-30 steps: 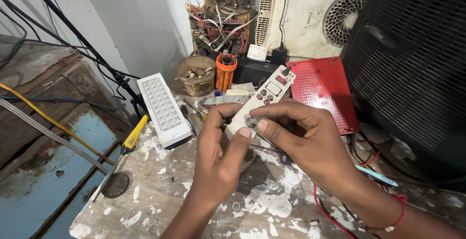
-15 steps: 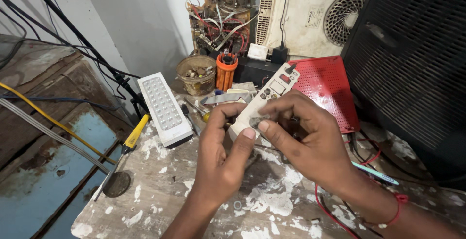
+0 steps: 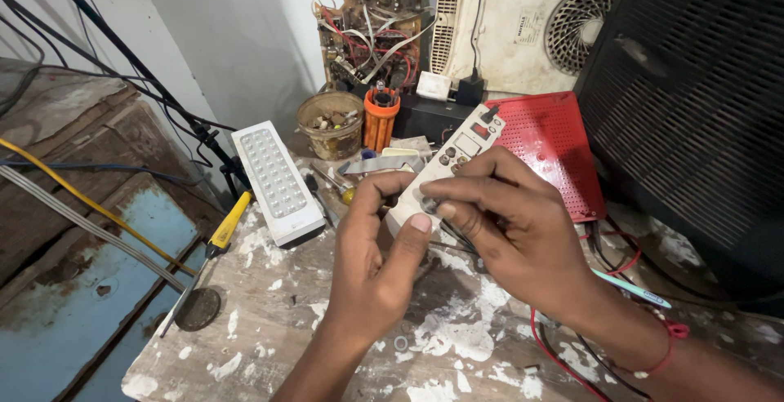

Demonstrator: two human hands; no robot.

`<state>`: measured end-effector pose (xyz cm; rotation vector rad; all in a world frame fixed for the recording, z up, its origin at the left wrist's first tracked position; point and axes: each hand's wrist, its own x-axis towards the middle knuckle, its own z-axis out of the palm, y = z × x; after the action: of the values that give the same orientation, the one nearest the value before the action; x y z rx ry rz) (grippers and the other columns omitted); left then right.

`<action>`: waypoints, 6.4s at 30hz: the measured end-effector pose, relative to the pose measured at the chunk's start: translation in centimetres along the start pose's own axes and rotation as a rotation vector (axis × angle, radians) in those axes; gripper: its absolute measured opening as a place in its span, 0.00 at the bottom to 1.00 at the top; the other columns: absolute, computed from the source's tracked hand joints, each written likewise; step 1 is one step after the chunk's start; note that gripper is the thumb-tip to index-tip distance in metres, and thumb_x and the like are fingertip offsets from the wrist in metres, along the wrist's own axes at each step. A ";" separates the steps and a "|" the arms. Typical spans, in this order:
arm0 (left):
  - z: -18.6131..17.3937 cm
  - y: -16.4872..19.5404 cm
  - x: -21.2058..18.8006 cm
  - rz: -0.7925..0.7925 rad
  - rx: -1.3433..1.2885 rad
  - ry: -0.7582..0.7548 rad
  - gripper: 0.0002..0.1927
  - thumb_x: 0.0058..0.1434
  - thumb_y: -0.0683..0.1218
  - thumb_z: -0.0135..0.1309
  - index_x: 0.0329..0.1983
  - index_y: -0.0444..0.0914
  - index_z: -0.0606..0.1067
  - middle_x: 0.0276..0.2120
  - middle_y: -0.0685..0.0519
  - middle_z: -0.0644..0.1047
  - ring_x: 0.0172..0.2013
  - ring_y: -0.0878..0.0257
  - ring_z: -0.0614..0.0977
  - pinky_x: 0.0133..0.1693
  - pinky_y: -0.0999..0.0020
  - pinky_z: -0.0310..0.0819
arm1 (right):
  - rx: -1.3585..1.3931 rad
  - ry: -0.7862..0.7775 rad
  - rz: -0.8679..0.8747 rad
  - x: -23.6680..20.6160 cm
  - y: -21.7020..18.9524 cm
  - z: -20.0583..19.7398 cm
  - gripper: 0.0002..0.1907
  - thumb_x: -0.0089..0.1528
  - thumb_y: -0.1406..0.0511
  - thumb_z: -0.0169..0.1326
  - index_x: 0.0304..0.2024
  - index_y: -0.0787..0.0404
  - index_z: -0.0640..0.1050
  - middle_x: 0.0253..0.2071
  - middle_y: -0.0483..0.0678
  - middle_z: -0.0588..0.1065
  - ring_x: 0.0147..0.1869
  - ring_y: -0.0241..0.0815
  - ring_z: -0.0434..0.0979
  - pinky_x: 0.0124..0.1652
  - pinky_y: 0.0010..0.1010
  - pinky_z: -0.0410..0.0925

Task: The person holds a white set-top box style electronics enclosure, unscrews and removes knobs and fasteners from its front panel by hand, opens the case to expose the internal circuit boards, and uses a screwdriver to unscrew components from the green PCB while working over a cluttered repair bench.

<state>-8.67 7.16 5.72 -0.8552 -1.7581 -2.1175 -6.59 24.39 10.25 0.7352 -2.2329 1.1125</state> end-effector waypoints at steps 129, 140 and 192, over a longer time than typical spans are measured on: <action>0.6 0.2 0.0 0.070 0.045 -0.024 0.19 0.70 0.42 0.50 0.61 0.29 0.67 0.51 0.47 0.76 0.50 0.66 0.76 0.52 0.70 0.72 | 0.071 -0.003 -0.026 -0.2 1.5 -1.0 0.11 0.64 0.66 0.61 0.49 0.61 0.82 0.40 0.42 0.71 0.34 0.28 0.67 0.31 0.20 0.61; 0.7 0.1 -0.1 0.072 0.054 -0.033 0.17 0.71 0.42 0.50 0.59 0.29 0.68 0.47 0.50 0.76 0.45 0.69 0.75 0.48 0.74 0.72 | 0.085 -0.030 -0.080 -0.1 1.3 -1.1 0.09 0.61 0.69 0.59 0.44 0.63 0.80 0.39 0.44 0.69 0.37 0.28 0.67 0.35 0.20 0.63; 0.4 0.1 0.2 -0.073 -0.018 -0.050 0.16 0.69 0.40 0.51 0.59 0.29 0.69 0.39 0.50 0.75 0.34 0.70 0.73 0.35 0.73 0.68 | 0.039 0.068 -0.130 -0.8 3.0 -0.2 0.11 0.68 0.61 0.54 0.42 0.64 0.75 0.37 0.43 0.70 0.33 0.28 0.66 0.34 0.22 0.61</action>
<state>-8.67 7.52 5.93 -0.8679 -1.8245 -2.1791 -8.02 26.32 8.23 0.8335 -2.0814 1.1038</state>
